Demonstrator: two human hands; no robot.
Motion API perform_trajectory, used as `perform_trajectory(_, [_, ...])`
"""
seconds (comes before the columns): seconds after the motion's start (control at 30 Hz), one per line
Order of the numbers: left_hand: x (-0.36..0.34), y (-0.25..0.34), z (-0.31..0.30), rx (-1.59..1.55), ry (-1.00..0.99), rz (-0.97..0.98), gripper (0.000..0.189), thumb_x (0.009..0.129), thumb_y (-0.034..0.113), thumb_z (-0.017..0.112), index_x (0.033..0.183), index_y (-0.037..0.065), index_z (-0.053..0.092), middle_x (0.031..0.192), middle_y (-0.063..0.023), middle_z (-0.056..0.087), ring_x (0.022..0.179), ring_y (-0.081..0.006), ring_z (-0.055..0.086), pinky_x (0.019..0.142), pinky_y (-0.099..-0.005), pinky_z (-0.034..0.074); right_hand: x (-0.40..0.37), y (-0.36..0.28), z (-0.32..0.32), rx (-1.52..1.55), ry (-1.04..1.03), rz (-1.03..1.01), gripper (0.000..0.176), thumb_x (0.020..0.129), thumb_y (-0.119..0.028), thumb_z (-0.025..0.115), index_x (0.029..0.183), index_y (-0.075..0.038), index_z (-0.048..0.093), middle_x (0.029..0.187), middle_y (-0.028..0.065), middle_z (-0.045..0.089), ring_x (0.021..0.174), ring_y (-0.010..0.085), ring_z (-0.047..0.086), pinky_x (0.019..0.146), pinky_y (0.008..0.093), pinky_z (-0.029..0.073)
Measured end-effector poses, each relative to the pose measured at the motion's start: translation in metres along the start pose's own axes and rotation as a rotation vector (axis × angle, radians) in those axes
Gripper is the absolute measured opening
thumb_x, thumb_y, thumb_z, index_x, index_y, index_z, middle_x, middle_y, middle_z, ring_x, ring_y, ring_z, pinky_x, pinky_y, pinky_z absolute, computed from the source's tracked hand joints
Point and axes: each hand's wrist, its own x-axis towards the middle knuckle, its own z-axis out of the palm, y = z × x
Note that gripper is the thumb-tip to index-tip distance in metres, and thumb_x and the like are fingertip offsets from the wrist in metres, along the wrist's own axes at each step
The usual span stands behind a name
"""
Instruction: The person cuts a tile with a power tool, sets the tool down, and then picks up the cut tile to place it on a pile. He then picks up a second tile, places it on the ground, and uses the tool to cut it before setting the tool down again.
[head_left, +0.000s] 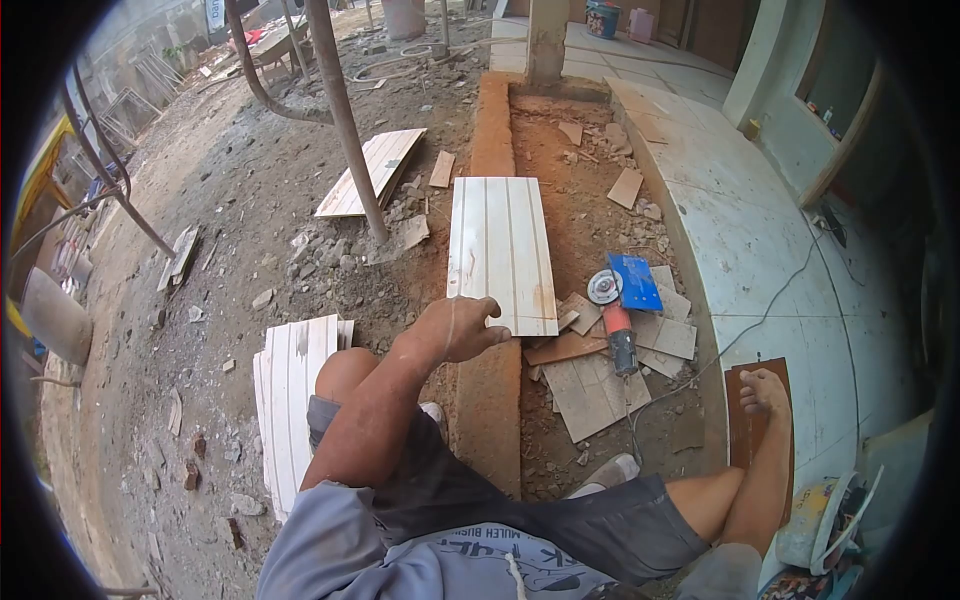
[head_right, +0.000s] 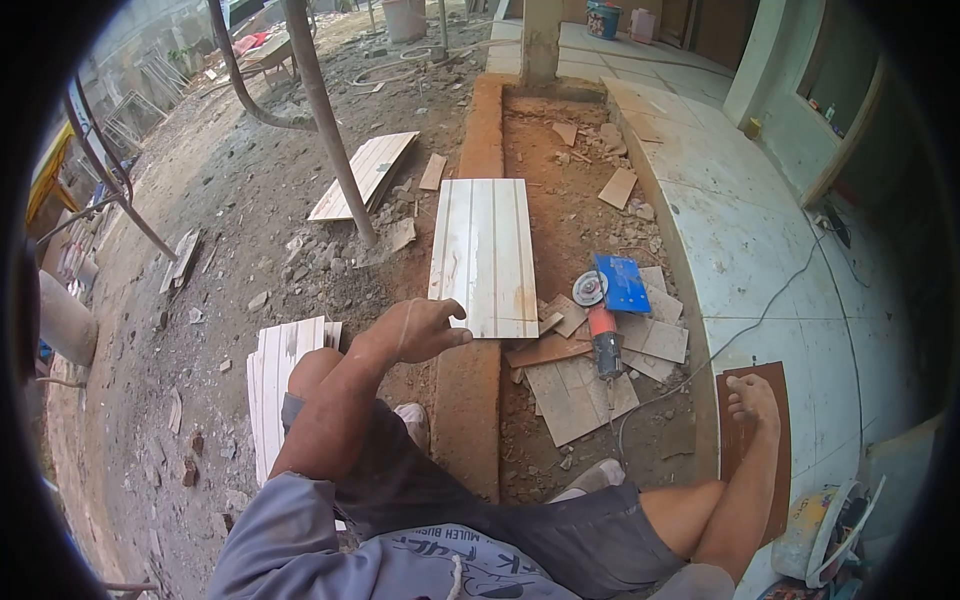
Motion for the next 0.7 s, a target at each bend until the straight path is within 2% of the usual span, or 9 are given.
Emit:
perform_trajectory(0.27, [0.001, -0.001, 0.001, 0.005, -0.009, -0.008, 0.05, 0.094, 0.045, 0.057, 0.123, 0.004, 0.059, 0.113, -0.019, 0.067, 0.108, -0.0348, 0.063, 0.093, -0.0438, 0.05, 0.016, 0.009, -0.011, -0.073, 0.064, -0.05, 0.029, 0.089, -0.027, 0.064, 0.096, 0.001, 0.057, 0.082, 0.0137, 0.066, 0.059, 0.0188, 0.063, 0.05, 0.0328, 0.053])
perform_trajectory(0.33, [0.001, -0.002, 0.002, 0.005, 0.013, 0.014, 0.051, 0.094, 0.044, 0.057, 0.124, 0.003, 0.059, 0.106, -0.0195, 0.07, 0.104, -0.0352, 0.066, 0.091, -0.0428, 0.051, 0.032, 0.019, -0.018, -0.096, 0.085, -0.099, 0.029, 0.087, -0.025, 0.064, 0.096, 0.002, 0.058, 0.083, 0.0149, 0.067, 0.06, 0.0196, 0.064, 0.051, 0.0334, 0.053])
perform_trajectory(0.43, [0.001, -0.001, 0.003, 0.004, 0.011, 0.016, 0.051, 0.094, 0.044, 0.057, 0.124, 0.003, 0.059, 0.106, -0.0195, 0.07, 0.104, -0.0353, 0.066, 0.091, -0.0427, 0.051, 0.027, 0.014, -0.014, -0.054, 0.159, -0.158, 0.03, 0.084, -0.028, 0.065, 0.094, 0.001, 0.06, 0.086, 0.0161, 0.067, 0.069, 0.0196, 0.066, 0.053, 0.033, 0.053])
perform_trajectory(0.5, [0.001, -0.001, 0.002, 0.003, 0.008, 0.013, 0.051, 0.094, 0.044, 0.057, 0.124, 0.003, 0.059, 0.106, -0.0195, 0.07, 0.104, -0.0353, 0.066, 0.091, -0.0428, 0.051, -0.002, -0.007, 0.001, -0.15, 0.319, -0.169, 0.04, 0.083, -0.039, 0.066, 0.096, -0.001, 0.062, 0.094, 0.0168, 0.067, 0.081, 0.0216, 0.067, 0.057, 0.0372, 0.054])
perform_trajectory(0.53, [0.001, -0.001, 0.002, 0.002, 0.007, 0.008, 0.051, 0.094, 0.044, 0.057, 0.124, 0.003, 0.059, 0.106, -0.0195, 0.07, 0.103, -0.0352, 0.066, 0.091, -0.0428, 0.051, 0.013, 0.007, 0.0, -0.149, 0.32, -0.168, 0.04, 0.083, -0.039, 0.066, 0.096, -0.001, 0.062, 0.094, 0.0168, 0.067, 0.081, 0.0216, 0.067, 0.057, 0.0372, 0.054])
perform_trajectory(0.6, [0.001, -0.001, 0.002, 0.005, 0.008, 0.007, 0.052, 0.093, 0.045, 0.057, 0.124, 0.003, 0.059, 0.106, -0.0195, 0.07, 0.104, -0.0351, 0.066, 0.091, -0.0427, 0.051, 0.041, 0.032, 0.001, -0.344, 0.485, -0.309, 0.052, 0.082, -0.049, 0.066, 0.111, -0.007, 0.064, 0.11, 0.0167, 0.065, 0.096, 0.0244, 0.065, 0.067, 0.0439, 0.055])
perform_trajectory(0.63, [0.001, -0.001, 0.002, 0.005, 0.008, 0.005, 0.052, 0.093, 0.045, 0.057, 0.124, 0.003, 0.059, 0.107, -0.0196, 0.07, 0.104, -0.0349, 0.066, 0.092, -0.0426, 0.051, 0.047, 0.035, -0.001, -0.345, 0.485, -0.31, 0.052, 0.082, -0.049, 0.066, 0.111, -0.007, 0.064, 0.11, 0.0167, 0.065, 0.096, 0.0244, 0.065, 0.067, 0.0439, 0.055])
perform_trajectory(0.67, [0.001, -0.001, 0.002, 0.004, 0.009, 0.003, 0.053, 0.093, 0.046, 0.057, 0.125, 0.003, 0.059, 0.107, -0.0199, 0.07, 0.104, -0.0347, 0.066, 0.092, -0.0423, 0.05, 0.052, 0.037, -0.008, -0.397, 0.302, -0.207, 0.061, 0.082, -0.049, 0.067, 0.128, -0.011, 0.054, 0.121, 0.017, 0.062, 0.106, 0.0256, 0.062, 0.08, 0.0465, 0.052])
perform_trajectory(0.7, [0.0, -0.001, 0.002, 0.004, 0.01, 0.001, 0.054, 0.093, 0.047, 0.058, 0.125, 0.004, 0.059, 0.108, -0.0201, 0.07, 0.105, -0.0344, 0.065, 0.093, -0.042, 0.05, 0.053, 0.037, -0.008, -0.398, 0.302, -0.208, 0.061, 0.082, -0.049, 0.067, 0.128, -0.011, 0.054, 0.121, 0.017, 0.062, 0.106, 0.0256, 0.062, 0.08, 0.0465, 0.052])
